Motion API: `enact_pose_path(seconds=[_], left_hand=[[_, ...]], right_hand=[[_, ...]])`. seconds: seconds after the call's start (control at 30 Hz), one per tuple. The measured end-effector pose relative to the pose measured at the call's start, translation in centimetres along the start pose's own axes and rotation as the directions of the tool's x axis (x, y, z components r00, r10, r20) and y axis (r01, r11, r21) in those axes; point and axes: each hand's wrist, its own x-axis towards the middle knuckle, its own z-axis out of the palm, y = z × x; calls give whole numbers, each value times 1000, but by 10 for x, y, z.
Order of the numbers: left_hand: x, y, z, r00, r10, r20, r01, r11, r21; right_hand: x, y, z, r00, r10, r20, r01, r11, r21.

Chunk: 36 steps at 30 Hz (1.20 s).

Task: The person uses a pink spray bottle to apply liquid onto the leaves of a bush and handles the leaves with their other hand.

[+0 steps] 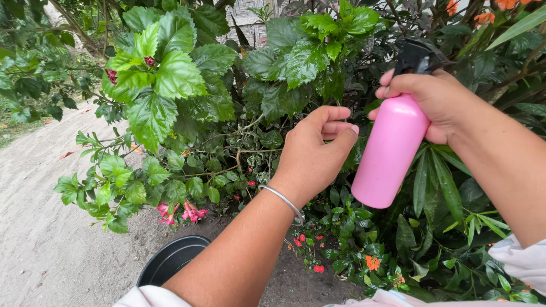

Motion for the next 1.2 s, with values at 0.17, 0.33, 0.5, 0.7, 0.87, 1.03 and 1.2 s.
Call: enact_pose_path(seconds=[0.17,0.33,0.5,0.7,0.87,1.03,1.2], left_hand=[[-2,-5,-4,1000,-20,7,20,999,-47],[-3,-5,-5,997,-70,25,72,992,-107],[-2,-7,-7,997,-80,19,82,990,-118],[0,-15,-5,997,-79,3,79,985,-156],[3,-21,-1,997,-80,-26,74,983,-167],[5,-26,0,993,-115,-28,107,973,-205],[4,-32,0,993,100,-70,-108,987,-118]], right_hand=[[1,-15,9,987,-117,110,123,991,-48],[23,-29,7,983,-66,172,70,997,-17],[52,-34,-4,965,-1,264,2,1000,-6],[40,-28,8,970,-30,240,33,999,-8],[8,-30,36,975,-106,196,129,985,-111],[5,-25,46,979,-113,170,135,983,-125],[2,-6,57,968,-155,197,185,973,-141]])
